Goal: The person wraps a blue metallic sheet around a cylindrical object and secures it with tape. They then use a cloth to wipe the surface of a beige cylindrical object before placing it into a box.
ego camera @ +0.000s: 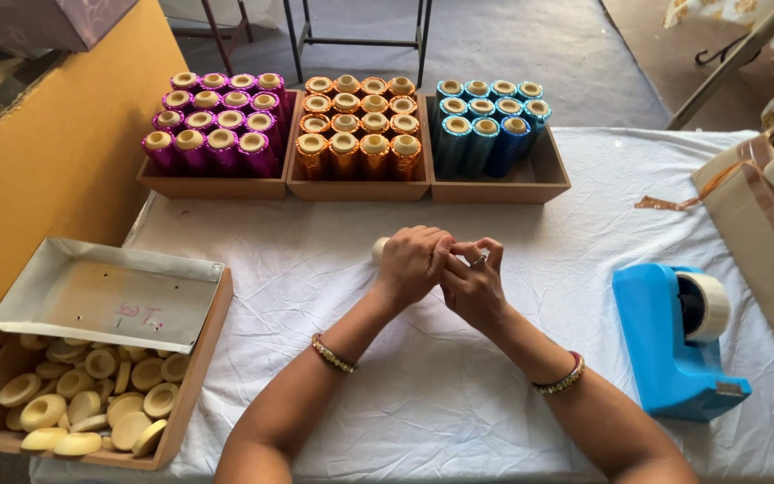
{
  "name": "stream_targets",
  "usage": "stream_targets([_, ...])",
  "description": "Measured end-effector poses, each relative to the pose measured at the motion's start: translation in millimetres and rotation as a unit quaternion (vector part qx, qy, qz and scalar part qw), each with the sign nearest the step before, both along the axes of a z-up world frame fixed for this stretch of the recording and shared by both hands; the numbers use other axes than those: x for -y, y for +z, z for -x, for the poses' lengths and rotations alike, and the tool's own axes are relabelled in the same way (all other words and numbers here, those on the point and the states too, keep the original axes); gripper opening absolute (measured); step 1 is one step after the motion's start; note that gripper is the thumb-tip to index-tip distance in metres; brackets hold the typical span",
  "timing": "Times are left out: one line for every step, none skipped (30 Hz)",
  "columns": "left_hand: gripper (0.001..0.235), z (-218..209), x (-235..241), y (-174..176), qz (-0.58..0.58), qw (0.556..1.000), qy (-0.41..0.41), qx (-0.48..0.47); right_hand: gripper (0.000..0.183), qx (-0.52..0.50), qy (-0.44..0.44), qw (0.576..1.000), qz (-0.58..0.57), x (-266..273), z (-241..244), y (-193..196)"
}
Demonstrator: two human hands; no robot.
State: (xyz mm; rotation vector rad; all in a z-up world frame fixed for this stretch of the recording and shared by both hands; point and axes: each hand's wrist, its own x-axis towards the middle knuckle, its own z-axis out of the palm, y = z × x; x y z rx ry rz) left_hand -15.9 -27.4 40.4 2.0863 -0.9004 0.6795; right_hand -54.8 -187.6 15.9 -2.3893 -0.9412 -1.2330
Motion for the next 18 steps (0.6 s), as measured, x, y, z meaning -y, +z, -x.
stream_targets([0.048, -5, -1, -4, -0.012, 1.000, -0.007, -0.027, 0.011, 0.041, 0.005, 0.999, 0.025, 2, 0, 2])
stream_targets([0.050, -9, -3, -9, -0.023, 0.998, -0.014, -0.053, 0.011, 0.081, 0.010, 0.995, 0.050, 4, 0, 4])
stream_targets([0.050, -16, -9, -15, -0.026, 0.998, -0.016, -0.054, 0.011, 0.080, 0.008, 0.996, 0.048, 6, -1, 1])
stream_targets([0.049, -24, -15, -20, -0.016, 0.992, 0.005, -0.123, 0.011, 0.069, -0.012, 0.995, 0.067, 7, -1, -3])
stream_targets([0.048, -30, -21, -26, -0.006, 0.981, 0.028, -0.192, 0.014, 0.057, -0.030, 0.994, 0.088, 9, -2, -6])
stream_targets([0.048, -33, -27, -28, -0.007, 0.981, 0.027, -0.193, 0.014, 0.057, -0.031, 0.994, 0.087, 6, 0, -2])
stream_targets([0.048, -36, -32, -31, 0.003, 0.972, 0.055, -0.227, 0.011, 0.006, -0.042, 0.998, 0.042, 5, 2, 2])
stream_targets([0.049, -39, -38, -33, 0.012, 0.962, 0.083, -0.261, 0.013, -0.044, -0.053, 0.998, -0.003, 3, 3, 6])
stream_targets([0.049, -36, -36, -35, 0.013, 0.962, 0.085, -0.260, 0.013, -0.043, -0.051, 0.998, -0.003, 0, 4, 8])
stream_targets([0.049, -33, -35, -36, -0.006, 0.973, 0.097, -0.208, 0.022, -0.127, -0.045, 0.987, -0.083, -2, 6, 10])
stream_targets([0.049, -31, -34, -38, -0.026, 0.982, 0.108, -0.154, 0.032, -0.209, -0.038, 0.964, -0.162, -5, 6, 13])
stream_targets([0.049, -24, -31, -33, -0.026, 0.982, 0.109, -0.152, 0.032, -0.208, -0.037, 0.964, -0.163, -3, 1, -2])
stream_targets([0.046, -18, -28, -29, -0.065, 0.991, 0.099, -0.058, 0.028, -0.275, -0.033, 0.930, -0.243, 0, -4, -17])
stream_targets([0.043, -11, -25, -25, -0.103, 0.990, 0.087, 0.037, 0.024, -0.339, -0.028, 0.884, -0.321, 2, -10, -33])
stream_targets([0.043, -2, -22, -12, -0.105, 0.990, 0.087, 0.038, 0.024, -0.338, -0.027, 0.884, -0.323, -1, -6, -28])
stream_targets([0.043, 6, -18, 0, -0.056, 0.997, 0.038, 0.036, 0.022, -0.253, 0.000, 0.933, -0.254, -4, -3, -23])
stream_targets([0.043, 16, -14, 12, -0.004, 0.999, -0.012, 0.031, 0.020, -0.166, 0.026, 0.969, -0.180, -6, 2, -19])
stream_targets([0.043, 11, -15, 8, -0.005, 0.999, -0.012, 0.031, 0.020, -0.167, 0.026, 0.969, -0.181, -6, 4, -13])
